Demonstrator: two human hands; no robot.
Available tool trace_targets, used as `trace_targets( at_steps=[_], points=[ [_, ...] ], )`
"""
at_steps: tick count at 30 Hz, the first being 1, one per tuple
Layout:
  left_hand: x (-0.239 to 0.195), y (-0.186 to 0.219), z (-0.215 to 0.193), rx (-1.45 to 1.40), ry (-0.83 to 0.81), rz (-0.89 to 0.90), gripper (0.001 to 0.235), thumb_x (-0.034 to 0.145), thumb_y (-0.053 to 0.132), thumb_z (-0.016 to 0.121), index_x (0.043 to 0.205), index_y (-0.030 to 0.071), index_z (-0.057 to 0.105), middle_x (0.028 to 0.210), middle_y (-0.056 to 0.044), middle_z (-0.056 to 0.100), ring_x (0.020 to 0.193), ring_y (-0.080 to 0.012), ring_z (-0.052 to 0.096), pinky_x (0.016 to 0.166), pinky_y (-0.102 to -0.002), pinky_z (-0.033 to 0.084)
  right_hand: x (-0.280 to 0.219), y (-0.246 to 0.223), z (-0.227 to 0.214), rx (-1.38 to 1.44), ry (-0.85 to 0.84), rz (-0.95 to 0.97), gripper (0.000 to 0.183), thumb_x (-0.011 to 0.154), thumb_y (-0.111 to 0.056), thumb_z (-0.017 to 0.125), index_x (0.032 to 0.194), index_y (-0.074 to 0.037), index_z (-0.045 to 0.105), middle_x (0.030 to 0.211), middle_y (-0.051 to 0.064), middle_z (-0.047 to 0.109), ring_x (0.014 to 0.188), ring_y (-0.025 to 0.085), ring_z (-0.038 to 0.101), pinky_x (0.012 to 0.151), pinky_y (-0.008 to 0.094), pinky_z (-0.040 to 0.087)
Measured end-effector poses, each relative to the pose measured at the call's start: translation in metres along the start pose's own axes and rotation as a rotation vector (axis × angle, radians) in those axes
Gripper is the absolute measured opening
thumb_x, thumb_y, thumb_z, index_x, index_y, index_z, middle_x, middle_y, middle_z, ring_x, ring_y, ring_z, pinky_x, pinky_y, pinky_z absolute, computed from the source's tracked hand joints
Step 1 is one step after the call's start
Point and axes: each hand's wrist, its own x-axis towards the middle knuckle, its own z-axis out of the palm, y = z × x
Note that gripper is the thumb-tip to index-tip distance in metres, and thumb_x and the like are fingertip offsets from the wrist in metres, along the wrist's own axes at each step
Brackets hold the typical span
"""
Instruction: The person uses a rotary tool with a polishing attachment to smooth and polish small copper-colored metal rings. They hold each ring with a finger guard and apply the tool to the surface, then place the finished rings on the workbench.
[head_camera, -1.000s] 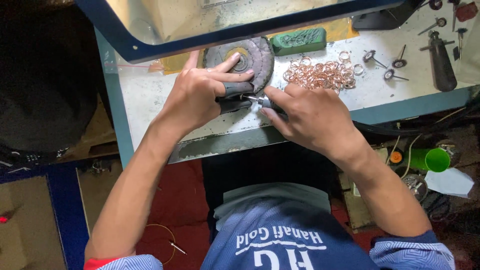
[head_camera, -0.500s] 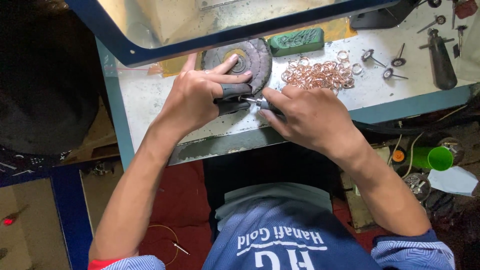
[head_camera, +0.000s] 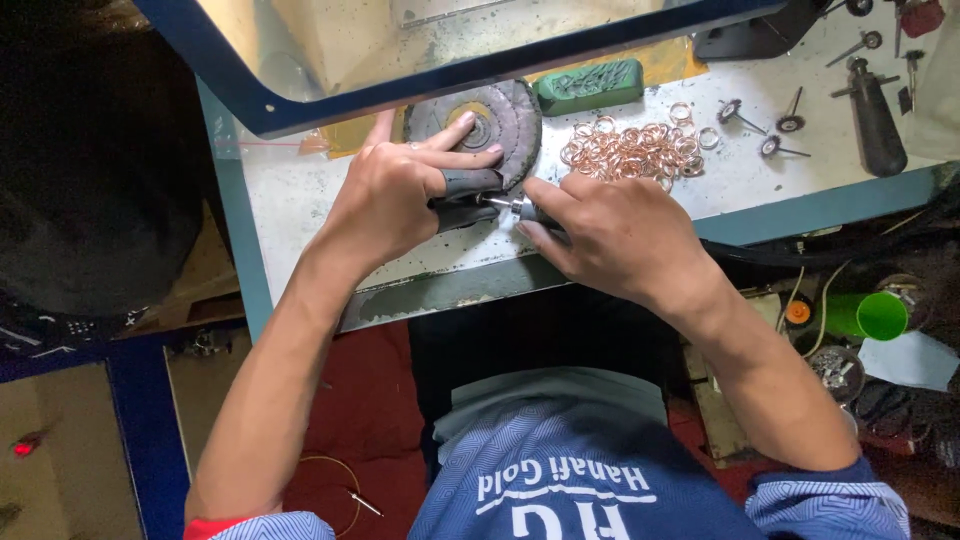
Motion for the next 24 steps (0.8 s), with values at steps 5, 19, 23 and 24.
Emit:
trace_targets(
  at_steps=[5, 19, 23, 24],
  points=[
    [-0.0001, 0.0, 0.0003, 0.026, 0.004, 0.007, 0.048, 0.072, -0.018, 0.077, 0.105, 0.016, 0.082, 0.127, -0.002, 0.071, 0.132, -0.0327, 0.058, 0.111, -0.081, 0.021, 0.0001, -0.0027, 0.0, 0.003, -0.022, 0.066, 0.046, 0.106, -0.052, 0.052, 0.133, -0.016, 0.058, 0.074, 0.006, 0.063, 0.043, 0.021, 0.061, 0.036, 0.035, 0.054],
    [0.0014, 0.0016, -0.0005, 0.006, 0.002, -0.007, 0.038, 0.078, -0.012, 0.082, 0.104, 0.015, 0.081, 0.126, -0.003, 0.071, 0.131, -0.0341, 0.059, 0.111, -0.082, 0.019, 0.0024, -0.0013, -0.0049, 0.059, -0.088, 0.067, 0.051, 0.106, -0.054, 0.045, 0.139, -0.016, 0.056, 0.079, 0.009, 0.065, 0.044, 0.022, 0.063, 0.039, 0.036, 0.057],
    [-0.0011, -0.0001, 0.001, -0.003, 0.019, 0.003, 0.043, 0.076, -0.015, 0.081, 0.107, 0.016, 0.081, 0.127, -0.003, 0.071, 0.131, -0.0336, 0.059, 0.11, -0.083, 0.02, -0.0001, -0.0055, -0.0004, 0.01, 0.0, 0.087, 0.048, 0.106, -0.053, 0.049, 0.135, -0.016, 0.061, 0.075, 0.006, 0.064, 0.041, 0.02, 0.06, 0.036, 0.033, 0.053],
    [-0.0008, -0.0002, 0.0009, -0.007, 0.027, 0.009, 0.042, 0.077, -0.011, 0.084, 0.109, 0.017, 0.081, 0.127, -0.003, 0.071, 0.131, -0.034, 0.06, 0.11, -0.083, 0.02, -0.0009, -0.006, 0.0, -0.017, 0.021, 0.09, 0.047, 0.106, -0.053, 0.052, 0.133, -0.016, 0.062, 0.067, 0.004, 0.06, 0.038, 0.015, 0.055, 0.033, 0.03, 0.05]
  ],
)
